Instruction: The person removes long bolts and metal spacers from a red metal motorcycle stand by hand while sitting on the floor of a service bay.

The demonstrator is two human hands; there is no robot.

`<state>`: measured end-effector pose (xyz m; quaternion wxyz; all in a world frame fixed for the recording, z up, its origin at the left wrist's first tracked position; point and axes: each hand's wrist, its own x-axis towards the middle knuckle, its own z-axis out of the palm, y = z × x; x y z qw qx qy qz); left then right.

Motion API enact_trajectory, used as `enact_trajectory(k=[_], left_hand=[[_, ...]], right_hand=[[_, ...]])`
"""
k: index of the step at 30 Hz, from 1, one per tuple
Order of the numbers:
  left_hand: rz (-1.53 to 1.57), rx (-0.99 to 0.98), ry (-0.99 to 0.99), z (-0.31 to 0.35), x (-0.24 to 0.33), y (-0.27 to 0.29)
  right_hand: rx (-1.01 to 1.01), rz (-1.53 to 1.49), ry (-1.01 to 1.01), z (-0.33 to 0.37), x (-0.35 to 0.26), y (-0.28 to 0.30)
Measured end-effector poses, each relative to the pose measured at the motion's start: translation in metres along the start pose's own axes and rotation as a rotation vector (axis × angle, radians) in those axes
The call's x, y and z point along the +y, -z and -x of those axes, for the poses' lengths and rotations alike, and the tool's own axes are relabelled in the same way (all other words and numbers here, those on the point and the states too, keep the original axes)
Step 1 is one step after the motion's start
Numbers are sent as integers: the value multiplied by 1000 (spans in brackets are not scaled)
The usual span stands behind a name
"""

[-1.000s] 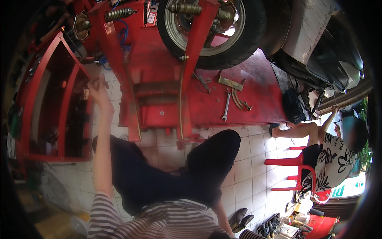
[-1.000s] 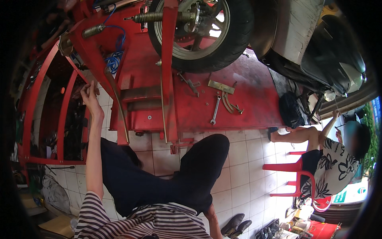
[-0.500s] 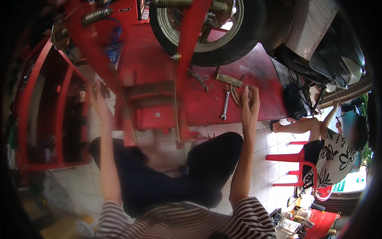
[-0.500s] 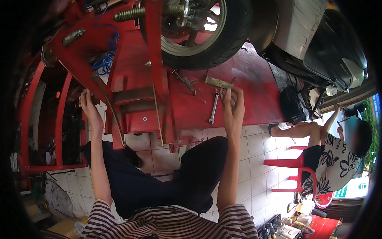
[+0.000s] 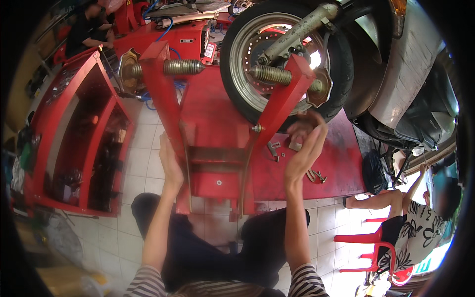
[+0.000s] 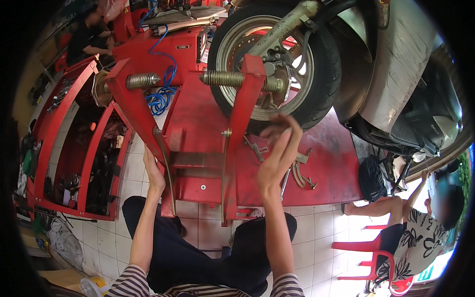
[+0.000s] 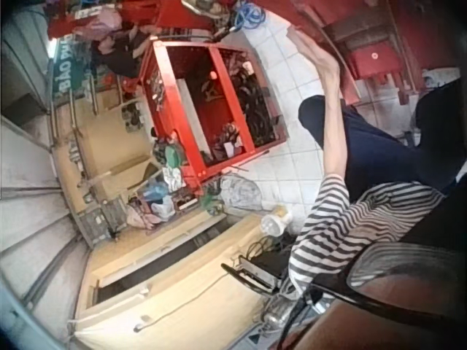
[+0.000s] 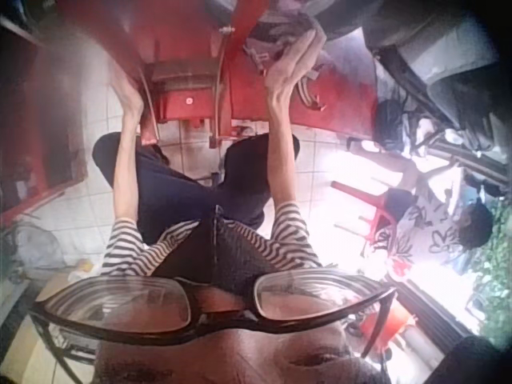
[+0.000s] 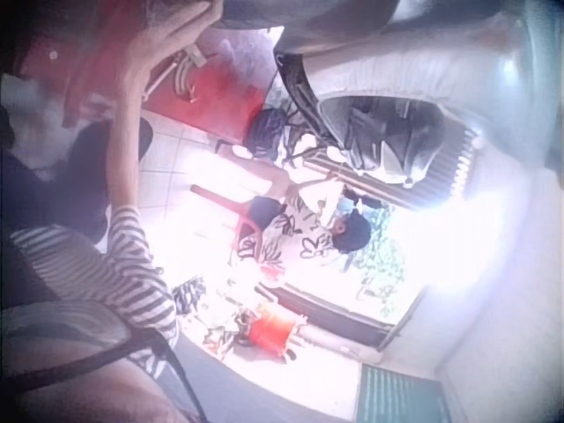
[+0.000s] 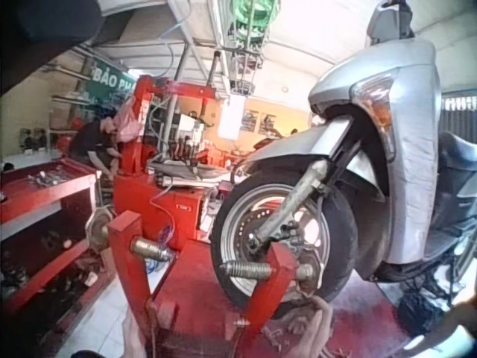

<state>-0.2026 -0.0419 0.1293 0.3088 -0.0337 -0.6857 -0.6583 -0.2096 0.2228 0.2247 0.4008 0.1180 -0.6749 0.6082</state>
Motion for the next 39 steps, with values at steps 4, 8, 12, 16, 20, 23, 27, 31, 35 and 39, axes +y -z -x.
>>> enact_trajectory(k=[4,8,12,16,20,23,27,31,35,39], left_hand=[[-24,-107,-33,4,6,0],[-40,-97,-60,4,-3,-1],[-66,-104,-66,1,3,-4],[-35,-144,-59,3,10,-1],[28,-175,-49,6,13,-1],[47,-197,-51,5,10,-2],[99,-194,-63,2,9,-4],[54,-164,-87,2,7,1],[82,-205,-125,5,14,4],[263,-345,-28,-13,63,-2]], right_hand=[[-163,-85,-122,-56,-66,-14],[-140,-11,120,-60,-79,-29],[-150,-104,443,-54,-55,-12],[-24,-131,393,-41,-46,-5],[226,-179,50,-29,-42,-22],[-41,-285,-170,-18,-19,-28],[-361,-525,-361,18,9,-47],[-220,-432,-365,26,1,-64],[-163,-379,-336,32,-4,-61],[-107,-365,-256,41,4,-45]])
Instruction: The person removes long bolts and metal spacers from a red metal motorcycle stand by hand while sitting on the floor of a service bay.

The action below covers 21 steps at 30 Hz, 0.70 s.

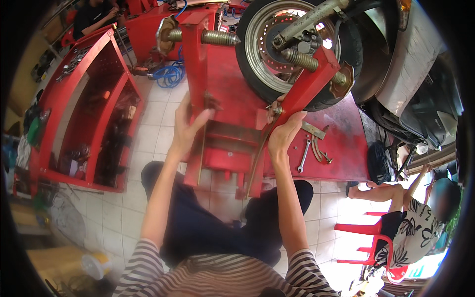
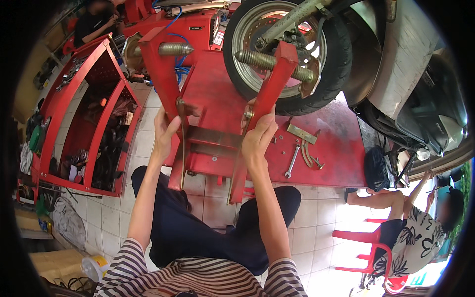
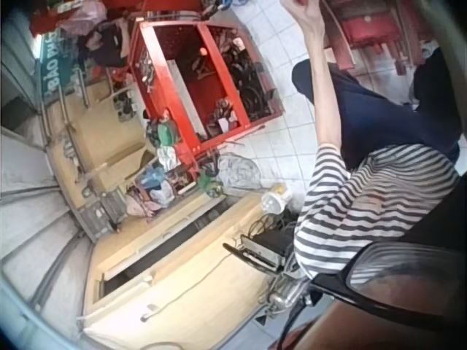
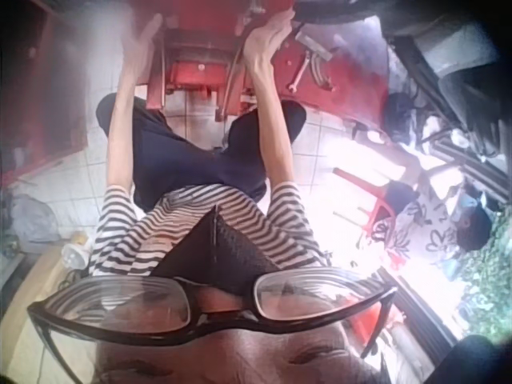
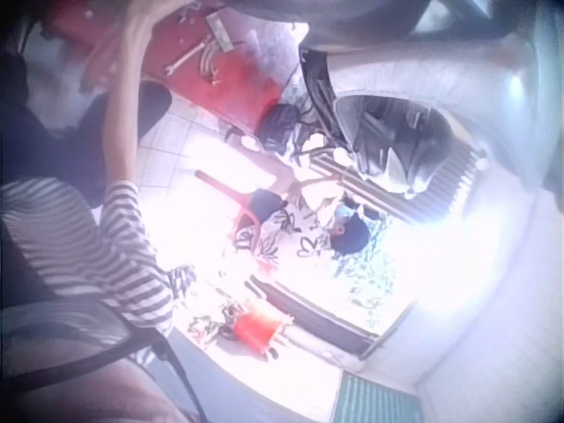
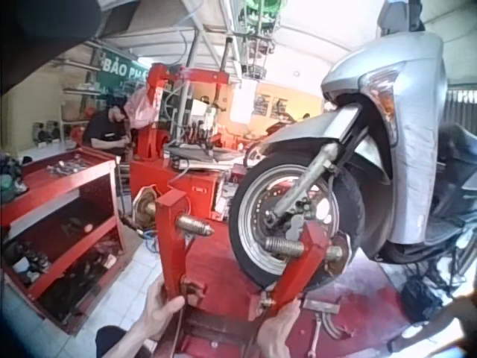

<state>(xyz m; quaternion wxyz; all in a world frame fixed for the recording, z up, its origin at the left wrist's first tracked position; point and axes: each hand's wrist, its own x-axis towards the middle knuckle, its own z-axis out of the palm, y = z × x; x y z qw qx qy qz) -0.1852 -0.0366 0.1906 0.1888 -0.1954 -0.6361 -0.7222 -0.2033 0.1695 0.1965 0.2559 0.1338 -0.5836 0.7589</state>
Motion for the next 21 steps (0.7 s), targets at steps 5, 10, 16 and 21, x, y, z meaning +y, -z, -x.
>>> enact_trajectory(k=[5,10,16,21], left_hand=[[31,107,105,-12,36,-12],[-118,46,16,-14,90,-19],[-78,429,-173,21,79,-25],[-74,442,-290,38,68,-21]], right_hand=[[-39,25,92,12,-9,4],[-142,91,192,30,-21,15],[-376,376,203,42,-63,37],[-315,127,160,41,-133,52]])
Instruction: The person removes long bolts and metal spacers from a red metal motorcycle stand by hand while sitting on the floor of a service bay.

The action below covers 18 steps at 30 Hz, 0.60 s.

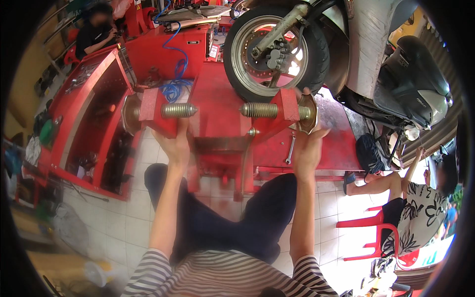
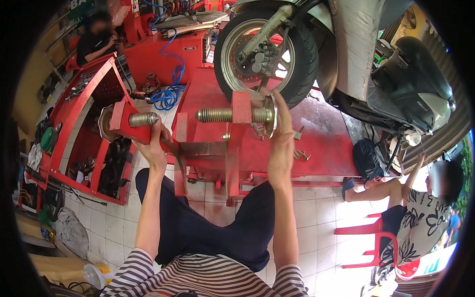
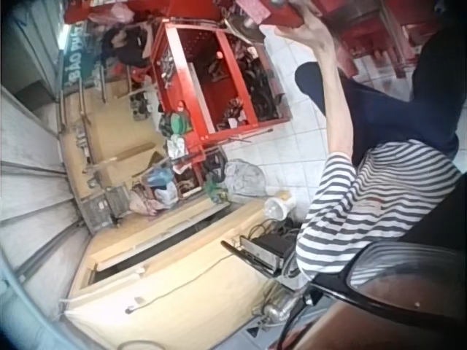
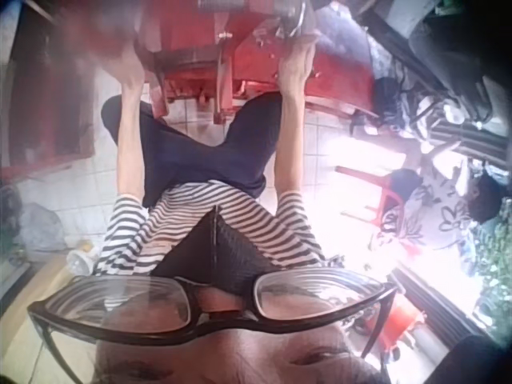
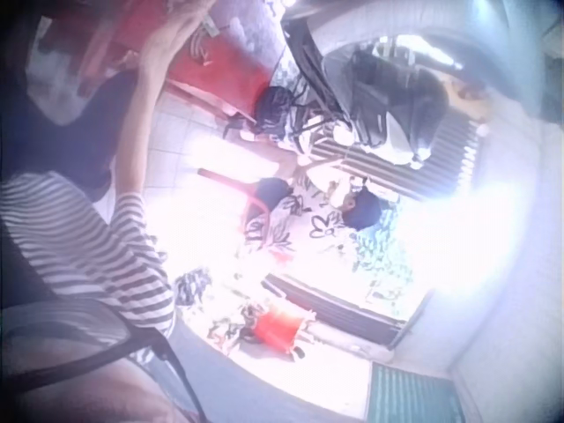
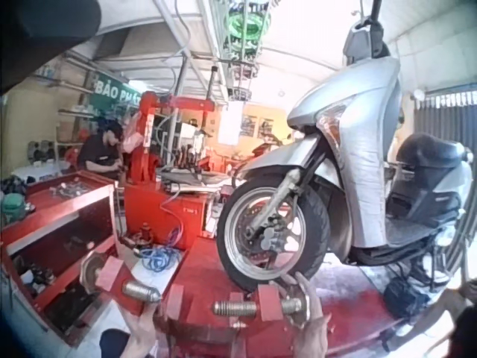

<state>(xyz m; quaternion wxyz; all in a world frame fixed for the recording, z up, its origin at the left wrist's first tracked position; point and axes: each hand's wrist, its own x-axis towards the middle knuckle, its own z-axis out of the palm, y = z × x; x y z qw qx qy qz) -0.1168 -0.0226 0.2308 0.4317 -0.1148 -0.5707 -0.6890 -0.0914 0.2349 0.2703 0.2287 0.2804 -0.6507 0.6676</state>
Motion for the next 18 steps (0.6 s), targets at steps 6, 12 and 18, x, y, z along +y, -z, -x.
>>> enact_trajectory(k=[6,12,18], left_hand=[[-109,-61,-28,6,12,8],[-110,-129,-60,-4,3,5],[-209,-170,-77,-12,-11,13]], right_hand=[[171,386,330,1,-60,-13],[255,376,-195,46,-54,-8],[91,204,-234,-14,-59,-2]])
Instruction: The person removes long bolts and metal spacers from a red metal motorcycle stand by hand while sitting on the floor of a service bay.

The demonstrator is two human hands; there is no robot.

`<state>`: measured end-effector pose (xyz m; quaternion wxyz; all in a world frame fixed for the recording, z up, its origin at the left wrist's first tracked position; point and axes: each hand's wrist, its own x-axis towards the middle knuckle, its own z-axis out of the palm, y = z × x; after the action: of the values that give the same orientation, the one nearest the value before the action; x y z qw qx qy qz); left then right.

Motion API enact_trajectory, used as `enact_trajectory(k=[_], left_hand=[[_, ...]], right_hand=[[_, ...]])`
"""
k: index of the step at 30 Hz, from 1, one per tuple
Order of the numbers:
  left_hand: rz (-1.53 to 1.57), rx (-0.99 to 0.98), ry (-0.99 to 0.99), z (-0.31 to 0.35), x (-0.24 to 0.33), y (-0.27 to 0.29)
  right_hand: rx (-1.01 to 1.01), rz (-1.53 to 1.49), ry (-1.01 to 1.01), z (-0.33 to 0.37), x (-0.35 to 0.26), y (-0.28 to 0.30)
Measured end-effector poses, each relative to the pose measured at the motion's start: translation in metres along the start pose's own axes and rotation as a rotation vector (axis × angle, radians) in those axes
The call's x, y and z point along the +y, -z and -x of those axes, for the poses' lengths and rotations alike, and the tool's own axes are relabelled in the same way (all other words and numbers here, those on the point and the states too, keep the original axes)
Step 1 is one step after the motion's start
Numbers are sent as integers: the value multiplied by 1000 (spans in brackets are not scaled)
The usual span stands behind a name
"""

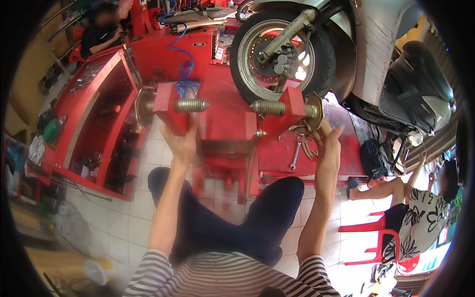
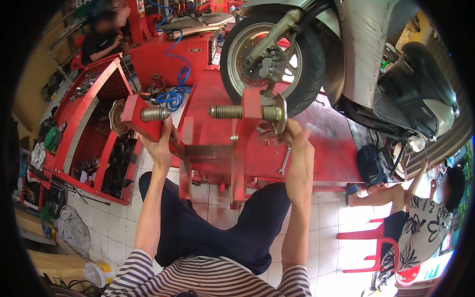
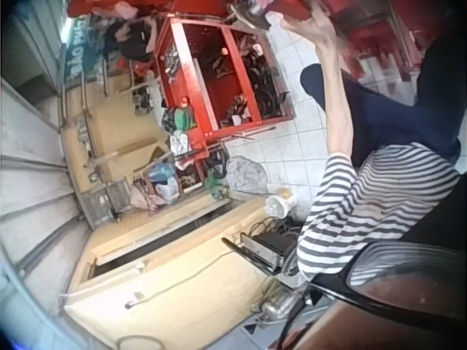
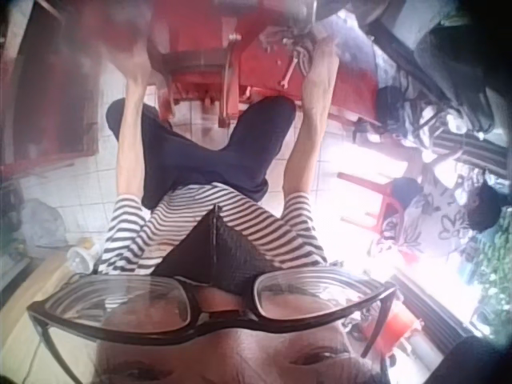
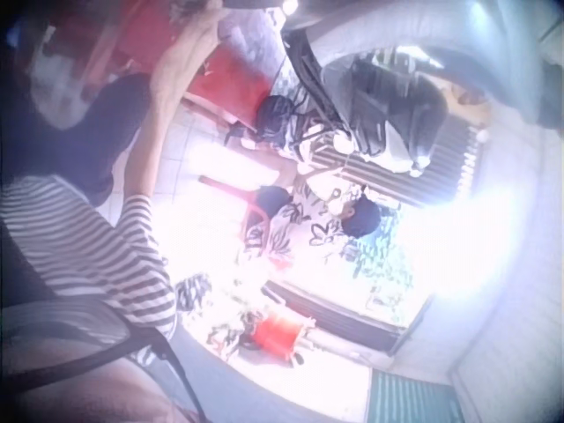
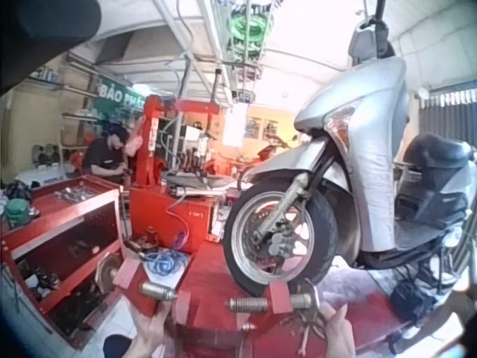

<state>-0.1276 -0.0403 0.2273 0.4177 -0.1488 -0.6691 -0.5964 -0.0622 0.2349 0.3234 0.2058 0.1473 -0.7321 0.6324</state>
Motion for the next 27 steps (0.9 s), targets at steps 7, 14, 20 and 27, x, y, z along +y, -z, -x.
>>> enact_trajectory(k=[7,14,20,27], left_hand=[[195,90,129,1,19,-10],[168,89,130,-3,25,-13],[144,101,109,-5,7,-16],[195,101,127,-3,21,-20]], right_hand=[[3,-32,19,-19,-1,-2],[-45,-140,94,-30,11,0],[-36,45,367,-36,25,8],[210,-29,403,12,32,6]])
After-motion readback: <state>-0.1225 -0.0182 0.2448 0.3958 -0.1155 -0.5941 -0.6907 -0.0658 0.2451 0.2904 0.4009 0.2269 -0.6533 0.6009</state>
